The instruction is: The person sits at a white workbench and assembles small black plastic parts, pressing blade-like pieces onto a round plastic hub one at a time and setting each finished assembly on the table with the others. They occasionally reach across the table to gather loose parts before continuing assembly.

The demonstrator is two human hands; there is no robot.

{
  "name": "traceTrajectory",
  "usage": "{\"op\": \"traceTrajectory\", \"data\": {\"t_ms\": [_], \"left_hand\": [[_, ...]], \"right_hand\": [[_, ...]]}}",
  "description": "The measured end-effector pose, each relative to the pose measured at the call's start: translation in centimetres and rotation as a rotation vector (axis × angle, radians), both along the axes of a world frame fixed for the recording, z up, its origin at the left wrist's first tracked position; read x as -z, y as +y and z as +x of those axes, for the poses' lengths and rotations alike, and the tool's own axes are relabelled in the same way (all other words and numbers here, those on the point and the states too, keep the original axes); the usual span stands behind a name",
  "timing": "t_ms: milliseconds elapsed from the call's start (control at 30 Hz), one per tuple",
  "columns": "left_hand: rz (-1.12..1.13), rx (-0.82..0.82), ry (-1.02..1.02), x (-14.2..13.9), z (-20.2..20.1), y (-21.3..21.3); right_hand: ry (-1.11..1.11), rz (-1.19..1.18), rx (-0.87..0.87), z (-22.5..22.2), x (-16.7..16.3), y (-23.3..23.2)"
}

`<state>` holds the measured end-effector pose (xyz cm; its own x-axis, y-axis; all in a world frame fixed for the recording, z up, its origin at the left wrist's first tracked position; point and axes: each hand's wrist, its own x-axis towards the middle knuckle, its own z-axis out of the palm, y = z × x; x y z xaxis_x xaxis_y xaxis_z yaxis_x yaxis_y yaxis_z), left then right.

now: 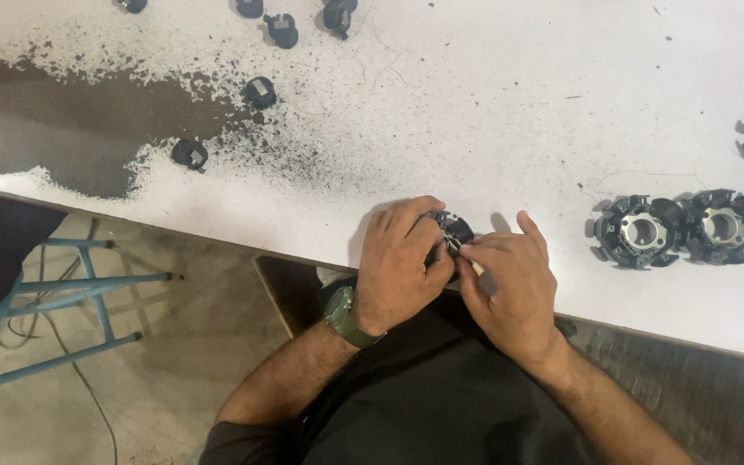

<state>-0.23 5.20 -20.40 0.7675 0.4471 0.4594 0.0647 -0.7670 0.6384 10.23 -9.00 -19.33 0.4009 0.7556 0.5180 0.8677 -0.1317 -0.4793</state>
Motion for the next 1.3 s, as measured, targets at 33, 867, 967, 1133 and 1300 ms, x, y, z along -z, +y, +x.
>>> {"op": "traceTrajectory", "data": {"t_ms": [33,867,967,1133,1300], "left_hand": [[-0.003,-0.002,-0.005,0.1,-0.1,0.0],[-0.06,0.079,0.081,-3.2,-1.4,1.1],[0.107,0.134,0.086,-3.3,-1.4,1.0],[0.045,0.194,0.126,-3.5,-0.8,0.2],[-0.071,0.094,0.078,-3.7,-0.6,-0.3]], "right_hand": [[-0.022,-0.005,-0.003,0.0,0.0,0.1],[0.028,0.014,0.037,0.2,-1.0,-0.9],[0.042,0.01,0.027,0.4,-1.0,-1.0],[0.017,0.023,0.024,0.6,-0.7,-1.1],[0.006,0.136,-0.045,0.5,-0.3,-2.2]]}}
